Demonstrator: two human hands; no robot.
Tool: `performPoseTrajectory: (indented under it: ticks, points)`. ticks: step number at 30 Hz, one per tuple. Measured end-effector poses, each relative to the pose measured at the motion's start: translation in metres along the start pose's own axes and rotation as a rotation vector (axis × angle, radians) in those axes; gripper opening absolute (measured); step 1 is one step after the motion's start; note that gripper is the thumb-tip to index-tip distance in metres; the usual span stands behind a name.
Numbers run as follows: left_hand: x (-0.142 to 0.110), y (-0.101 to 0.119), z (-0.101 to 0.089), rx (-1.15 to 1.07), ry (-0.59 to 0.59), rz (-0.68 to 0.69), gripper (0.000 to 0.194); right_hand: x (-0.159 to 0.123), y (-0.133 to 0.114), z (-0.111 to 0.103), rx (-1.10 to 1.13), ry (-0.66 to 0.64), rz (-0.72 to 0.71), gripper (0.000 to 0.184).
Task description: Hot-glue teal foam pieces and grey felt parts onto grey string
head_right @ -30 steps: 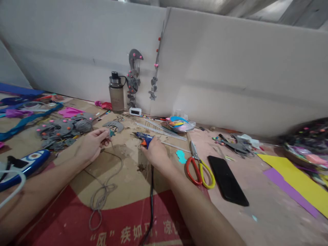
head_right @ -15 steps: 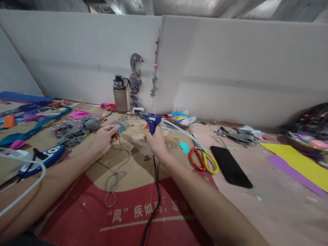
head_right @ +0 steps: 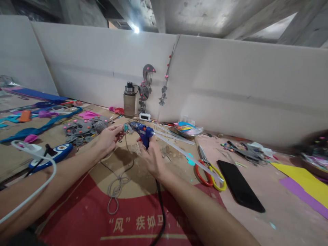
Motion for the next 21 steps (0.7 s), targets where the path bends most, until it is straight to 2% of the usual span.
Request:
performPoseTrajectory:
  ticks: [3, 8, 21]
  points:
    - [0.0, -0.001, 0.004, -0.005, -0.029, 0.002, 0.034, 0.0, 0.004, 0.002, -0.059, -0.045, 0.043, 0.022]
    - [-0.004, 0.002, 0.007, -0.006, -0.014, -0.009, 0.032, -0.002, 0.004, 0.003, -0.124, -0.027, 0.047, 0.021]
    - [-0.011, 0.012, 0.016, 0.106, -0.04, 0.066, 0.026, -0.006, -0.008, 0.003, -0.185, -0.001, -0.012, 0.019]
Point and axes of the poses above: each hand's wrist, its own x-axis towards the middle knuckle, its own z-axis out of the palm, y = z × x, the point moved 9 cm from there along x, towards the middle knuckle, and after that the axes turned 6 degrees about -y, right-handed, at the moved point
